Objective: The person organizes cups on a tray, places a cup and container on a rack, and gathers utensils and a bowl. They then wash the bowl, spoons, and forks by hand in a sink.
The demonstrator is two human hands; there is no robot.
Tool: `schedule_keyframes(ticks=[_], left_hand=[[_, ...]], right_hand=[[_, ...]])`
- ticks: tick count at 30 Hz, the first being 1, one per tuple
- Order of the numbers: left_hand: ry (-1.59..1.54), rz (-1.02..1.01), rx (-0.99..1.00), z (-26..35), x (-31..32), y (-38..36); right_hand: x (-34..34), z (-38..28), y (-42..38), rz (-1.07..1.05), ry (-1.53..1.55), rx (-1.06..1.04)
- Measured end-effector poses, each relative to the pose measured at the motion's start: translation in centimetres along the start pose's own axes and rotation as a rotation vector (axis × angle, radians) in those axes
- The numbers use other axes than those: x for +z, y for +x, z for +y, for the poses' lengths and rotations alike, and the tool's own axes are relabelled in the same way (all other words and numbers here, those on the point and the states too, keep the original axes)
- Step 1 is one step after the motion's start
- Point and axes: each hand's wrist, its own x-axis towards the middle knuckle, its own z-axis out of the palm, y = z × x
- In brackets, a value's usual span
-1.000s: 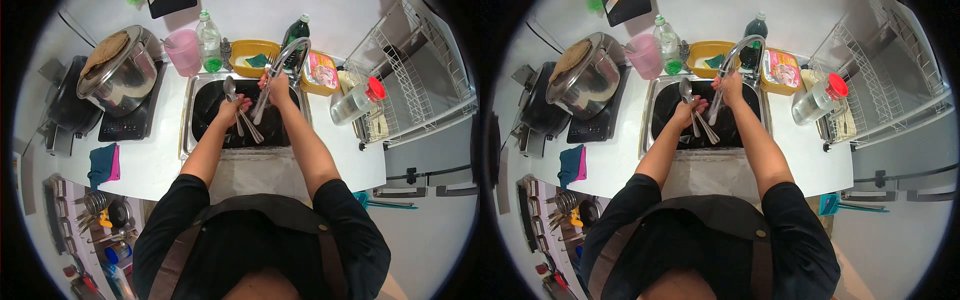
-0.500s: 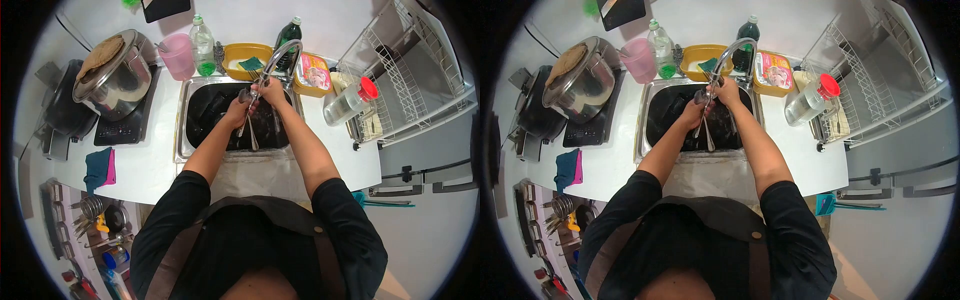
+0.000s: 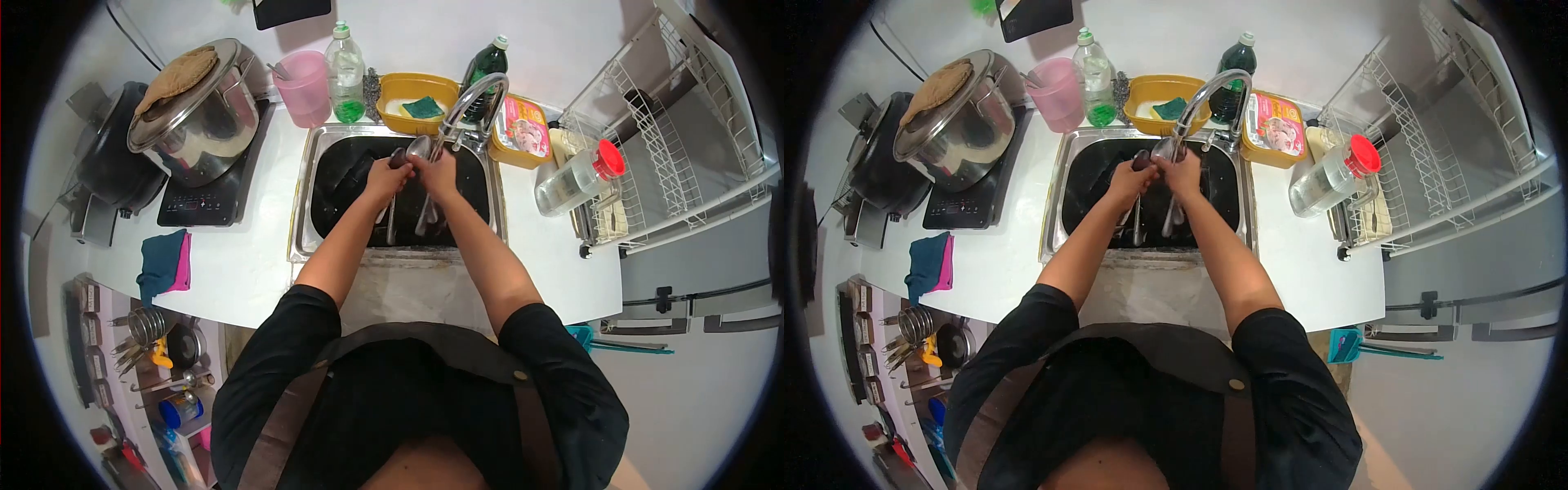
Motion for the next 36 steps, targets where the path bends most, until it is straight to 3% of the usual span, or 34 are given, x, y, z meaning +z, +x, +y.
schedule_keyframes(ticks=[6, 7, 9, 11, 15, 19, 22, 23, 24, 26, 27, 30, 33, 36], left_hand=[[0.213, -0.062, -0.149, 0.9, -0.5, -0.6], [0.247, -0.077, -0.163, 1.4, -0.6, -0.5], [0.308, -0.104, -0.195, 2.4, -1.5, -0.2], [0.401, -0.141, -0.198, 4.3, -1.9, -0.8], [0.426, -0.161, -0.153, 4.2, -2.3, -0.5], [0.390, -0.112, -0.092, 3.4, -1.3, 0.2], [0.024, -0.216, -0.020, 2.3, -0.3, 0.1], [-0.051, -0.252, -0.149, 2.7, -0.2, -0.1], [-0.135, -0.246, -0.162, 2.8, -0.1, 0.1], [-0.307, -0.233, -0.190, 2.2, 0.0, 0.6], [-0.295, -0.164, -0.229, 2.1, -0.1, 0.9], [-0.639, -0.218, -0.382, 1.4, -0.9, 2.5], [-0.610, -0.251, -0.295, -0.5, 0.3, 4.1], [-0.585, -0.265, -0.110, -0.6, 1.9, 4.0]], right_hand=[[-0.4, 0.9, 0.0, 0.068, 0.182, 0.090], [0.3, -0.2, -1.0, 0.102, 0.239, 0.192], [0.6, -0.5, -1.9, 0.022, 0.188, 0.204], [0.1, -1.6, -2.2, 0.005, 0.141, 0.221], [-0.5, -2.1, -0.9, 0.044, 0.495, 0.251], [1.3, -2.1, -2.6, 0.025, 0.378, 0.203], [0.5, -2.1, -1.4, 0.088, 0.251, 0.161], [0.1, -4.1, -1.5, 0.134, 0.316, 0.175], [-0.7, -2.4, 0.2, 0.150, 0.324, 0.050], [-2.5, -4.0, 1.0, 0.228, 0.220, 0.002], [-3.2, -4.8, 1.3, 0.195, 0.177, -0.023], [-4.9, -6.3, 2.1, 0.019, 0.209, -0.033], [-5.9, -6.5, 2.5, -0.117, 0.317, 0.037], [-5.6, -6.0, 2.1, -0.099, 0.372, 0.189]])
